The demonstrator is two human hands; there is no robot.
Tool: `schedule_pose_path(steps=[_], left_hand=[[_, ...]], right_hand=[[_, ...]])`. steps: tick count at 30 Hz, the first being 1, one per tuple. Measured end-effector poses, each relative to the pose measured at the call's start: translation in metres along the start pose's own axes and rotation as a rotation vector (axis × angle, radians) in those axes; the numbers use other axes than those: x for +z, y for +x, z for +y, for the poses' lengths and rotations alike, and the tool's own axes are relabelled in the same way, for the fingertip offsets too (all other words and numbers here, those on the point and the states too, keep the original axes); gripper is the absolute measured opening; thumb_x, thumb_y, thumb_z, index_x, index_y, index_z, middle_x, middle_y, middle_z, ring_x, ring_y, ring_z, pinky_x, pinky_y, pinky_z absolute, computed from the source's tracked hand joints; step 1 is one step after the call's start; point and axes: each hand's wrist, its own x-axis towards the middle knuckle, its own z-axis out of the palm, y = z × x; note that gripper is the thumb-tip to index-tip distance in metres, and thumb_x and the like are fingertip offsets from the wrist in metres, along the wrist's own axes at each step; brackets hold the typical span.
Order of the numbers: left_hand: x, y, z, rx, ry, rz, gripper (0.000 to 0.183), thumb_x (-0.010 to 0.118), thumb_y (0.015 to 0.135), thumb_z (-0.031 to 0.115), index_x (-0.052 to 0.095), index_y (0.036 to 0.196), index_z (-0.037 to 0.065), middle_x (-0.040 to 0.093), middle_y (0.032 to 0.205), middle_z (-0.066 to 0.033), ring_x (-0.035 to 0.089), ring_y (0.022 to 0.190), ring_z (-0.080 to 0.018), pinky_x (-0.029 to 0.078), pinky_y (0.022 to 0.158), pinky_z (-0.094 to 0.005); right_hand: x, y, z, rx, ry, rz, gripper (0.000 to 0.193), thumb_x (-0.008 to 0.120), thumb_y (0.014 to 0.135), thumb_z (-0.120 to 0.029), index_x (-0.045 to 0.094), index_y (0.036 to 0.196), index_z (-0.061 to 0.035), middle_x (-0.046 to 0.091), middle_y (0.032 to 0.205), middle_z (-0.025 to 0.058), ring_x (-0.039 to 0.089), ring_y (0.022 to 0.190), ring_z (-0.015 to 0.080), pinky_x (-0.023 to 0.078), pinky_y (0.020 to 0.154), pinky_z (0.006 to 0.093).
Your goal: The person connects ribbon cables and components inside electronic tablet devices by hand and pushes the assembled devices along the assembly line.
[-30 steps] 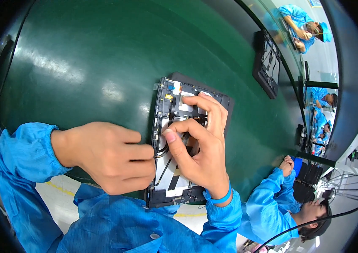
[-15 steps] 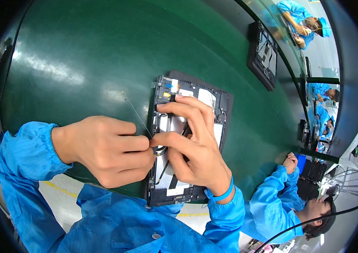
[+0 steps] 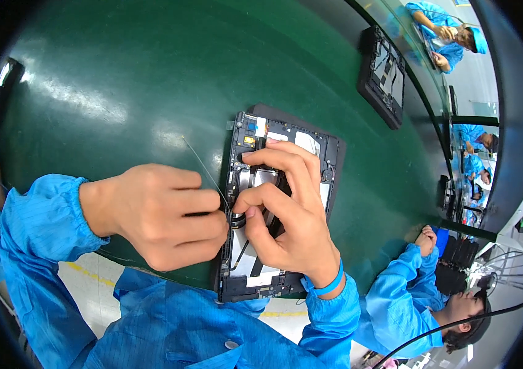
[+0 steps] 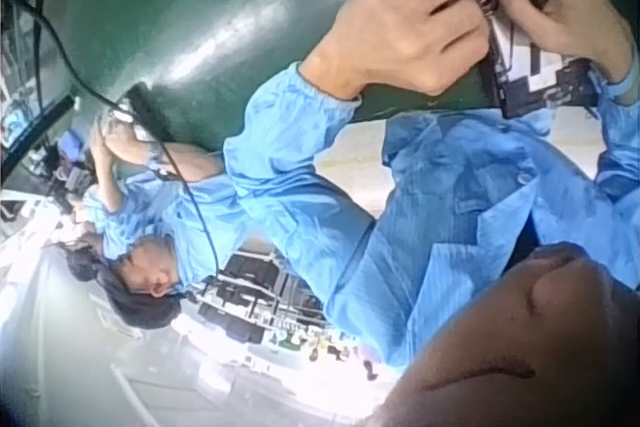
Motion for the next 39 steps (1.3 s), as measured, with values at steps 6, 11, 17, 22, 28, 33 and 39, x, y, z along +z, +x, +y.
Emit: schedule_pose_path(steps=[6,11,17,22,28,33,39], left_hand=[[-0.003,-0.006,-0.007,-0.147,0.035,0.0,0.037,0.072,0.06,0.017,0.08,0.092,0.001,0.074,0.091,-0.0071,0.061,0.063,-0.0171,0.045,0.052,-0.03],[-0.005,-0.006,-0.009,-0.227,0.001,-0.014,0.042,0.072,0.058,0.017,0.079,0.096,0.0,0.079,0.098,-0.0122,0.066,0.062,-0.021,0.049,0.053,-0.0328],[-0.004,-0.009,-0.012,-0.379,-0.003,0.062,0.04,0.072,0.06,0.01,0.08,0.098,0.001,0.082,0.105,-0.0142,0.067,0.061,-0.0221,0.051,0.053,-0.035],[-0.001,-0.008,-0.013,-0.429,0.033,0.143,0.045,0.071,0.062,0.002,0.084,0.105,0.004,0.083,0.119,-0.0171,0.065,0.059,-0.0202,0.05,0.052,-0.0344],[0.0,-0.006,-0.016,-0.405,-0.056,0.09,0.047,0.071,0.065,0.0,0.085,0.11,0.006,0.082,0.124,-0.0156,0.065,0.06,-0.0207,0.05,0.053,-0.0342],[0.004,-0.008,-0.015,-0.462,-0.131,0.093,0.05,0.068,0.064,-0.001,0.084,0.111,0.007,0.082,0.126,-0.0145,0.065,0.061,-0.0227,0.052,0.055,-0.0355],[0.008,-0.005,-0.01,-0.478,-0.129,0.068,0.043,0.067,0.065,0.0,0.082,0.105,0.006,0.082,0.125,-0.0138,0.065,0.064,-0.0241,0.053,0.058,-0.0367]], right_hand=[[-0.002,0.002,0.002,0.005,-0.012,0.069,0.024,0.071,0.074,-0.003,0.086,0.092,-0.0101,0.073,0.134,0.0166,0.06,0.134,0.0424,0.044,0.119,0.0559],[-0.005,0.001,0.003,-0.001,0.003,0.037,0.028,0.071,0.073,0.001,0.085,0.094,-0.0095,0.07,0.136,0.0166,0.056,0.135,0.0441,0.045,0.118,0.0548],[-0.005,0.0,0.002,0.0,0.008,0.043,0.029,0.07,0.073,0.0,0.086,0.094,-0.0104,0.071,0.136,0.0163,0.058,0.134,0.043,0.045,0.118,0.0549],[-0.005,-0.001,0.0,0.027,0.025,0.054,0.028,0.07,0.075,0.0,0.088,0.094,-0.0108,0.072,0.135,0.0157,0.06,0.132,0.0419,0.046,0.118,0.0543],[-0.006,-0.001,0.001,0.009,0.019,0.064,0.028,0.07,0.075,0.0,0.087,0.094,-0.0104,0.073,0.134,0.0158,0.06,0.132,0.0415,0.047,0.117,0.0543],[-0.006,-0.005,0.002,-0.009,-0.005,0.058,0.032,0.067,0.072,-0.001,0.088,0.095,-0.011,0.074,0.134,0.0152,0.061,0.131,0.0402,0.047,0.117,0.0535],[-0.006,-0.012,0.002,-0.015,-0.009,0.078,0.037,0.066,0.071,-0.001,0.09,0.097,-0.0124,0.075,0.134,0.0144,0.062,0.13,0.0393,0.047,0.117,0.0529]])
